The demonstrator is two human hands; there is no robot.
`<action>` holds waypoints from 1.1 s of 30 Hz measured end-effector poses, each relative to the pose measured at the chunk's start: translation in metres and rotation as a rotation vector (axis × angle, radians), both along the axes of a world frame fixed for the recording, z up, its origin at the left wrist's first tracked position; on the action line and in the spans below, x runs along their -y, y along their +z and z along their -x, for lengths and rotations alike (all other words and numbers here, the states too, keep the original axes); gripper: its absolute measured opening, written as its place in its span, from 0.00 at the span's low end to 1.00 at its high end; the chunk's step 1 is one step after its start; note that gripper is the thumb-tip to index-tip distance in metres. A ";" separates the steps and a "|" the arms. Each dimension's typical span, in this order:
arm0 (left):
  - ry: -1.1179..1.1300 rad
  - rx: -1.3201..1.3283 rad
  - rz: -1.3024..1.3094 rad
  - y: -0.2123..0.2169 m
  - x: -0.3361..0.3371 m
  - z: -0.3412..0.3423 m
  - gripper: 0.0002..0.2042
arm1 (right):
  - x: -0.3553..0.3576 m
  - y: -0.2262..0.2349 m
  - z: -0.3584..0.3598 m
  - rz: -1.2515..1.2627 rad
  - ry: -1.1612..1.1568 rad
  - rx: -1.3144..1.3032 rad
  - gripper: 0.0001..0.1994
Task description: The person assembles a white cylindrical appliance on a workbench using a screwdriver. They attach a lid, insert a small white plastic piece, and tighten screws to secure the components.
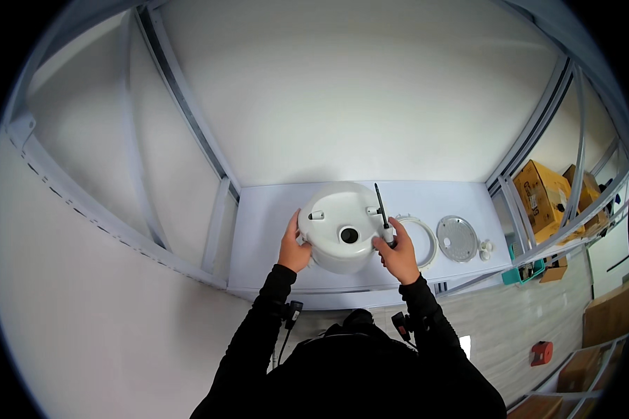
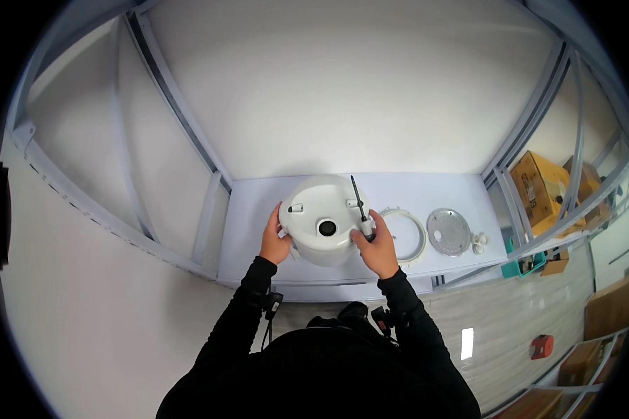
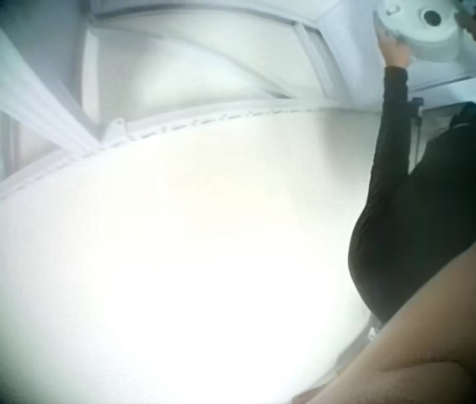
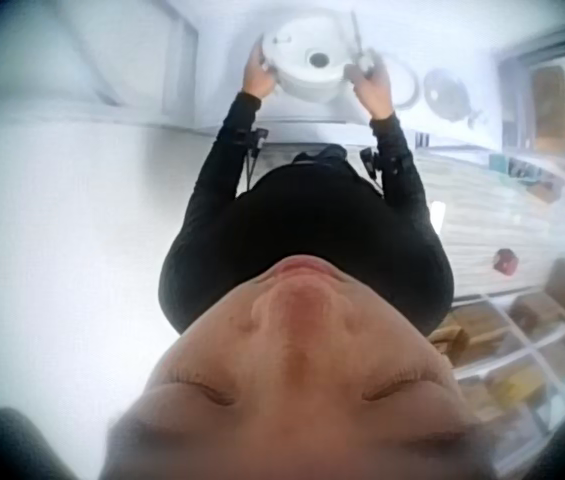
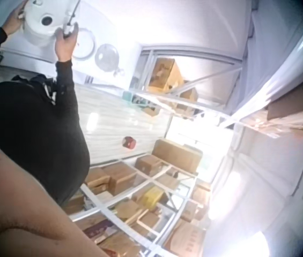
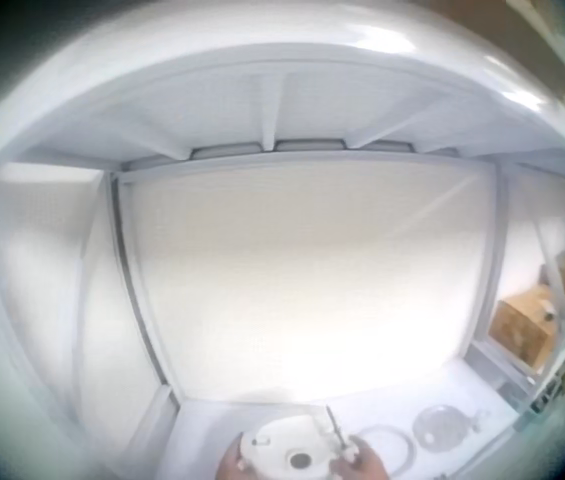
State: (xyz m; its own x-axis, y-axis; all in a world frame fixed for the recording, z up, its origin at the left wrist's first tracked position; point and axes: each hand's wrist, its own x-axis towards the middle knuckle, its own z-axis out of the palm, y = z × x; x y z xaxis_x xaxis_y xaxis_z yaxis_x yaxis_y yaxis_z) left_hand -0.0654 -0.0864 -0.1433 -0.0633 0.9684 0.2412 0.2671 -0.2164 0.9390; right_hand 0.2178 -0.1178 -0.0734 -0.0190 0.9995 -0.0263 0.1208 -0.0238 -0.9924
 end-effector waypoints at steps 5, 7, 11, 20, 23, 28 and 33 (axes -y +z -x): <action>-0.017 0.068 0.052 -0.002 -0.003 0.001 0.40 | 0.006 -0.003 0.002 -0.043 -0.023 0.006 0.39; -0.030 0.050 0.055 -0.002 -0.003 0.004 0.40 | 0.014 0.001 0.005 -0.058 -0.057 0.013 0.39; -0.057 0.004 0.034 0.000 -0.005 0.011 0.41 | 0.028 0.003 0.003 -0.029 -0.046 0.180 0.39; -0.081 -0.108 0.008 0.020 0.023 0.010 0.42 | 0.030 0.011 0.008 -0.054 -0.092 0.268 0.37; -0.071 -0.100 0.011 0.019 0.037 0.008 0.41 | 0.023 0.010 0.006 -0.170 -0.083 0.397 0.34; 0.001 -0.017 0.041 0.021 0.056 0.000 0.33 | 0.009 0.012 0.007 -0.209 -0.078 0.370 0.33; 0.019 0.090 0.105 0.007 0.065 -0.002 0.20 | -0.009 0.000 0.012 -0.222 -0.091 0.290 0.30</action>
State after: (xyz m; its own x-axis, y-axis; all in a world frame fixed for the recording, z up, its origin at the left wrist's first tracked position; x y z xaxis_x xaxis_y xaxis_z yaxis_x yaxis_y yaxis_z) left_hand -0.0635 -0.1518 -0.1360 -0.0986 0.9865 0.1309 0.1843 -0.1112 0.9766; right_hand 0.2063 -0.1092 -0.0738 0.0466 0.9786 0.2002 0.4045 0.1647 -0.8996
